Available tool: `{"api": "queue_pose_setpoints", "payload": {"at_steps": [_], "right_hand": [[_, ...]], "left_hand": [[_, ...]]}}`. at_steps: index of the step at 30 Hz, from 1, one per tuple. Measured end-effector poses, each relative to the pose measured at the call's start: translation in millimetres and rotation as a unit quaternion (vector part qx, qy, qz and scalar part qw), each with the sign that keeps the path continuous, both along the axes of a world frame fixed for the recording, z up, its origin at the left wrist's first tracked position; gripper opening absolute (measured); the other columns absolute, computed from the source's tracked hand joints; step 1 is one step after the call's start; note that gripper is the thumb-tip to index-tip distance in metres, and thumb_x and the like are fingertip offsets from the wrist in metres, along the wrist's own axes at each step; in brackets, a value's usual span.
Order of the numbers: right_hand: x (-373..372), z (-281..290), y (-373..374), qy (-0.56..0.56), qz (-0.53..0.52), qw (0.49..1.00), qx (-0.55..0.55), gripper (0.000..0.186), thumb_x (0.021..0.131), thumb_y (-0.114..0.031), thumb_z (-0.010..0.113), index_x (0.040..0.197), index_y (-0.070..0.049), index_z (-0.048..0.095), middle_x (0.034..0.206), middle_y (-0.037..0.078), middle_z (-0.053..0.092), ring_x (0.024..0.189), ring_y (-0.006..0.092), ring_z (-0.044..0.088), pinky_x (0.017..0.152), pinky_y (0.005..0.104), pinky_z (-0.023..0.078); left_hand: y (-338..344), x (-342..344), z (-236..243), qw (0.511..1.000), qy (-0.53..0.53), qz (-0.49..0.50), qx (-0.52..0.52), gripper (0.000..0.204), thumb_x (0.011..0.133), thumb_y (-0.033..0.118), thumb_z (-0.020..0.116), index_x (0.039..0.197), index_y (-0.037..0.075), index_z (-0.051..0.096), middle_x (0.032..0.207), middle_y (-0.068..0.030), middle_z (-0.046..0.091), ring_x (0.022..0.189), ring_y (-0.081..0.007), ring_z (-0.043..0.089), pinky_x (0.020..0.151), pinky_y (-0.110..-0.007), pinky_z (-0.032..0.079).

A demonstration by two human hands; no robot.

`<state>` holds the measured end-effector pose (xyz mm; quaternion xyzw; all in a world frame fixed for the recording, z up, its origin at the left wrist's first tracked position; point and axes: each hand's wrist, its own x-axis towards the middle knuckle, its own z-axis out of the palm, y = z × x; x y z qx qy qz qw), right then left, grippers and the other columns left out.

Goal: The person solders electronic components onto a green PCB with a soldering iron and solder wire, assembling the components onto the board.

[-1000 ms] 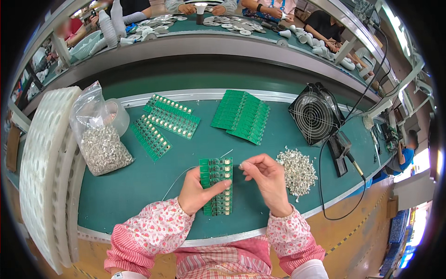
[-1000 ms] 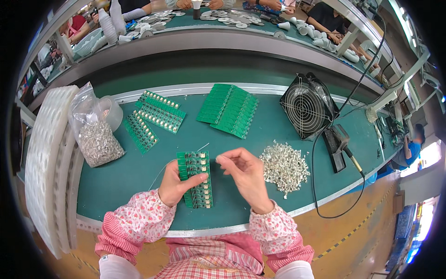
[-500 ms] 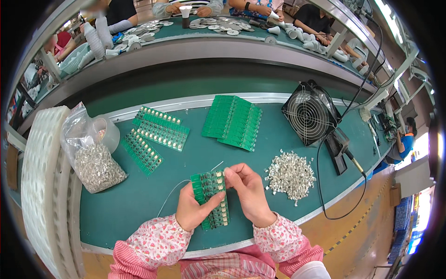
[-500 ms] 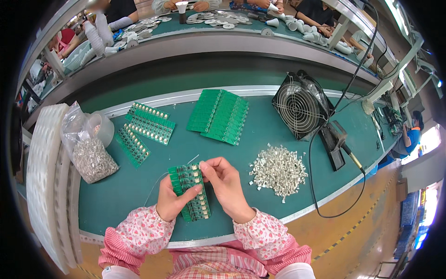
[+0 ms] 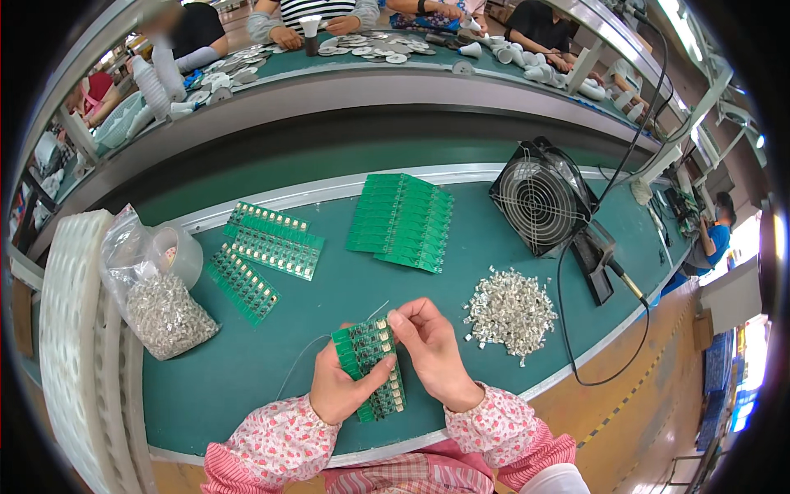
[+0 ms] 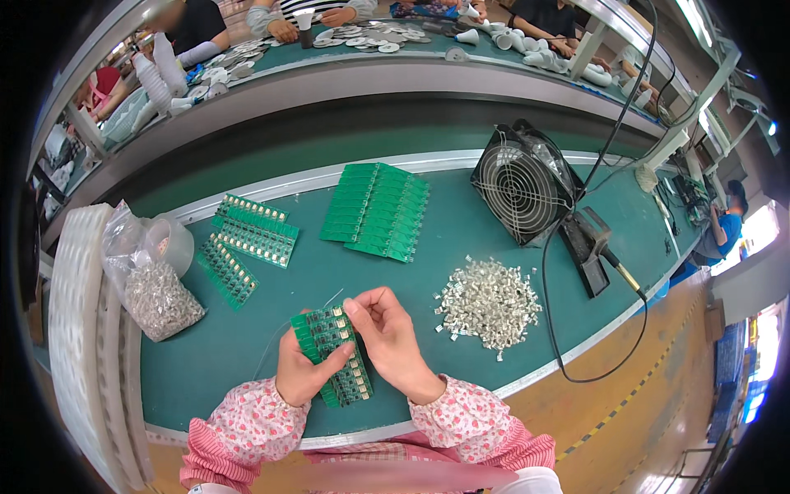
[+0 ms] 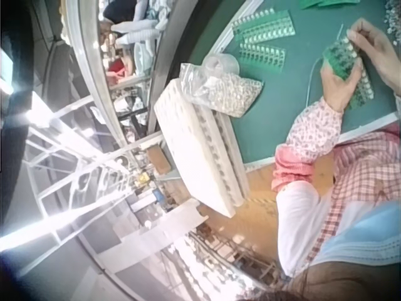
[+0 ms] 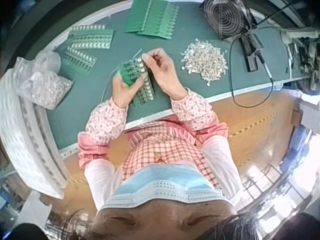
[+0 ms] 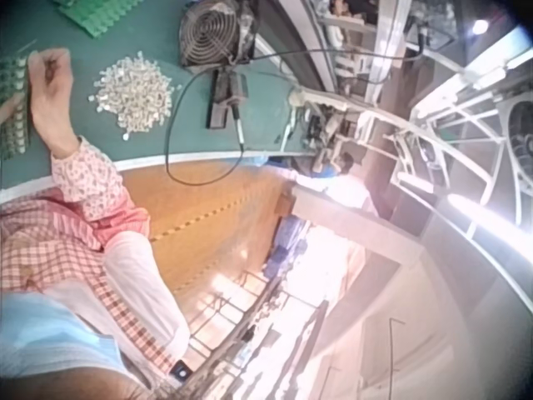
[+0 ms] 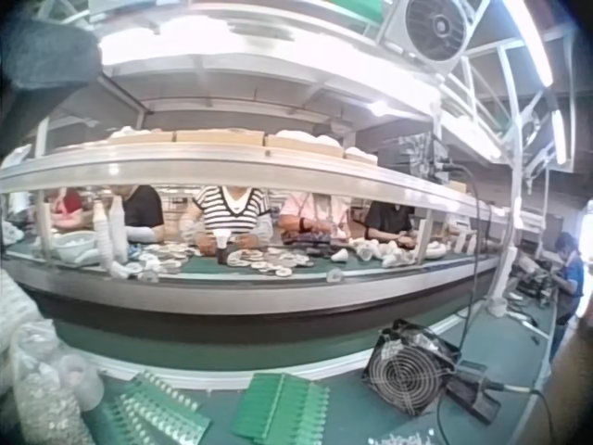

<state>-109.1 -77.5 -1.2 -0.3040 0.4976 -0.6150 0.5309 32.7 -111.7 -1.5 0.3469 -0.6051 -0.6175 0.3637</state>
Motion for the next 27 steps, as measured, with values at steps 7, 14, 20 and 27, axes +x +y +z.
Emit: {"api": "queue_pose_setpoints", "payload": {"at_steps": [7, 14, 20, 27], "right_hand": [[4, -2, 2, -0.016, -0.017, 0.998, -0.055, 0.016, 0.094, -0.013, 0.055, 0.096, -0.002, 0.045, 0.088, 0.002, 0.054, 0.081, 0.004, 0.051, 0.071, 0.0197, 0.044], [4, 0, 6, 0.012, -0.035, 0.997, -0.067, 0.015, 0.093, -0.012, 0.056, 0.096, -0.002, 0.045, 0.087, 0.002, 0.053, 0.08, 0.0052, 0.051, 0.072, 0.0204, 0.044], [-6, -1, 14, 0.143, -0.066, 0.985, -0.071, 0.015, 0.088, -0.01, 0.063, 0.096, -0.001, 0.053, 0.086, 0.004, 0.057, 0.079, 0.0096, 0.055, 0.071, 0.0242, 0.046], [-80, 18, 41, 0.72, -0.098, 0.682, -0.078, 0.024, 0.073, -0.009, 0.071, 0.095, -0.006, 0.062, 0.092, 0.007, 0.06, 0.09, 0.0254, 0.055, 0.081, 0.0373, 0.043]], "left_hand": [[3, -1, 3, 0.998, -0.047, 0.0, -0.039, 0.027, 0.074, 0.007, 0.072, 0.098, 0.001, 0.061, 0.087, -0.0031, 0.063, 0.077, -0.0102, 0.061, 0.068, -0.026, 0.049], [2, 0, 4, 1.0, -0.017, -0.019, -0.018, 0.028, 0.075, 0.009, 0.073, 0.098, 0.0, 0.06, 0.088, -0.0034, 0.063, 0.077, -0.0092, 0.061, 0.068, -0.025, 0.05], [-1, -3, 3, 0.998, 0.035, -0.04, 0.033, 0.023, 0.079, 0.008, 0.072, 0.097, 0.0, 0.059, 0.084, -0.0024, 0.063, 0.075, -0.0078, 0.059, 0.067, -0.025, 0.049], [-4, 0, -3, 0.983, 0.102, -0.023, 0.15, 0.017, 0.08, 0.008, 0.07, 0.091, 0.001, 0.059, 0.082, -0.003, 0.064, 0.072, -0.0088, 0.06, 0.066, -0.025, 0.049]]}}
